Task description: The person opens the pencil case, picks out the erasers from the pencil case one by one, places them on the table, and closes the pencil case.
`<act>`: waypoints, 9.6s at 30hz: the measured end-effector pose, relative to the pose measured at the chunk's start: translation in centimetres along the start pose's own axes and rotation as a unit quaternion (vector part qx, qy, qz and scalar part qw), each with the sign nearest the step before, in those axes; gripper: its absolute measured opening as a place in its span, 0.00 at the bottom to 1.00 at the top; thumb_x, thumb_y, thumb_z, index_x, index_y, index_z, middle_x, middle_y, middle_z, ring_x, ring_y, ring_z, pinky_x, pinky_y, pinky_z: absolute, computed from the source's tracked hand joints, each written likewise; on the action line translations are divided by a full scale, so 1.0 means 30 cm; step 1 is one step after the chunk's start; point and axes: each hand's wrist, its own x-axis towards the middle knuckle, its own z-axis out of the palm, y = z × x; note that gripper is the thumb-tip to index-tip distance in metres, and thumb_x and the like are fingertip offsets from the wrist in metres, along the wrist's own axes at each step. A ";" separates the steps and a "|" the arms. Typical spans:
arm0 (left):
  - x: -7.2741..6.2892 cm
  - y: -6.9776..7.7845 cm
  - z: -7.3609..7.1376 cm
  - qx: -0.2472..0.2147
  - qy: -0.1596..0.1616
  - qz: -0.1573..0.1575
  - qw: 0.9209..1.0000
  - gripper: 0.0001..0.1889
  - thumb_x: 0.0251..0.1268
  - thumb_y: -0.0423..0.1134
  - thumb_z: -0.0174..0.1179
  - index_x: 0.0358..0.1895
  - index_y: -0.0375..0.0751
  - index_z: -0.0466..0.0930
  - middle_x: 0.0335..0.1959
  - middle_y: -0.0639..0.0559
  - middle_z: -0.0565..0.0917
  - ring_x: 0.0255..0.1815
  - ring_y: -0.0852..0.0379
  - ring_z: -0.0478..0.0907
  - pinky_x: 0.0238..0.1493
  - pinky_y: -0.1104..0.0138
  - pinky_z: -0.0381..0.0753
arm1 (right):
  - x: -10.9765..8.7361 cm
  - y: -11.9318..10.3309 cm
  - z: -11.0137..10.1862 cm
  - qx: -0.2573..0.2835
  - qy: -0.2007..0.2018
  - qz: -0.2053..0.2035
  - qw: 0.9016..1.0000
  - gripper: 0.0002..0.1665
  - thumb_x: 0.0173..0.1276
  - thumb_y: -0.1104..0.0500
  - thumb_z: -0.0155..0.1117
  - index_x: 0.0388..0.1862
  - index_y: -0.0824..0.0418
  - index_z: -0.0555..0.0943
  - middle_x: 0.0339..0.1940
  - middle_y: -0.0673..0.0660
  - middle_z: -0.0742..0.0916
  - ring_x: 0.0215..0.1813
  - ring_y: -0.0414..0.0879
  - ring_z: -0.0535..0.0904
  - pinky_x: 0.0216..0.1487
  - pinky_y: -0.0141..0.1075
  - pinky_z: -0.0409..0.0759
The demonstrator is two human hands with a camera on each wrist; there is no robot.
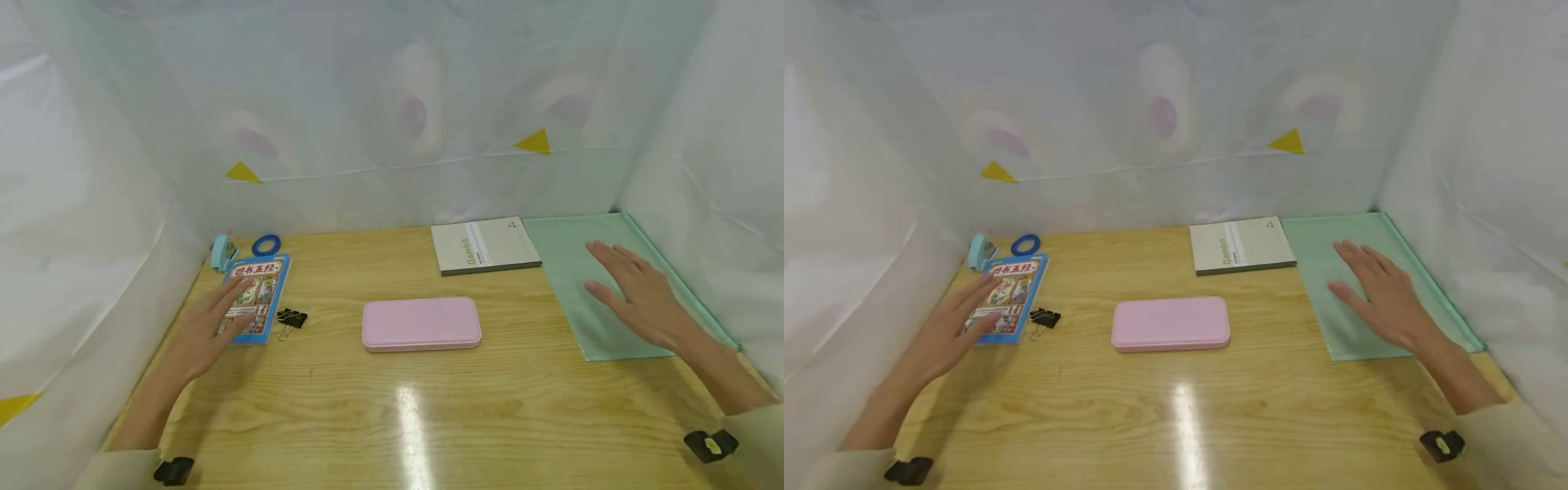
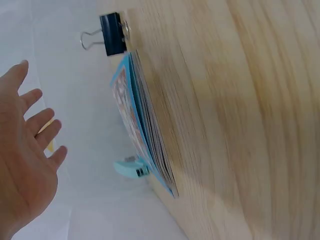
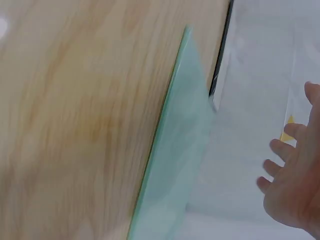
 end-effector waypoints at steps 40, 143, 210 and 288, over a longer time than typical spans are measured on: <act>0.264 0.427 0.405 -0.034 -0.225 0.122 0.966 0.51 0.63 0.63 0.70 0.84 0.53 0.53 0.83 0.43 0.56 0.83 0.41 0.53 0.76 0.43 0.60 | 0.185 -0.515 0.401 0.253 -0.194 -0.101 0.942 0.25 0.67 0.63 0.74 0.63 0.61 0.83 0.65 0.58 0.83 0.69 0.58 0.73 0.72 0.46 0.67; 0.382 0.363 0.425 -0.131 -0.215 0.049 0.967 0.58 0.46 0.59 0.82 0.78 0.36 0.62 0.66 0.41 0.76 0.61 0.47 0.75 0.61 0.52 0.76 | 0.270 -0.449 0.366 -0.019 -0.071 -0.283 0.956 0.23 0.69 0.51 0.74 0.58 0.61 0.88 0.56 0.62 0.89 0.57 0.57 0.86 0.57 0.51 0.83; 0.368 0.295 0.384 -0.221 -0.293 -0.012 0.930 0.51 0.56 0.47 0.80 0.75 0.40 0.53 0.63 0.40 0.67 0.62 0.45 0.66 0.68 0.52 0.68 | 0.323 -0.406 0.399 0.328 -0.154 0.095 0.927 0.24 0.74 0.62 0.68 0.67 0.64 0.78 0.62 0.64 0.84 0.60 0.56 0.80 0.55 0.34 0.80; 0.384 0.299 0.385 -0.241 -0.313 -0.023 0.918 0.51 0.54 0.45 0.81 0.74 0.43 0.54 0.56 0.42 0.66 0.56 0.48 0.63 0.59 0.58 0.69 | 0.310 -0.321 0.340 0.279 -0.140 0.073 0.947 0.21 0.73 0.58 0.71 0.63 0.61 0.82 0.56 0.61 0.87 0.54 0.52 0.81 0.51 0.33 0.81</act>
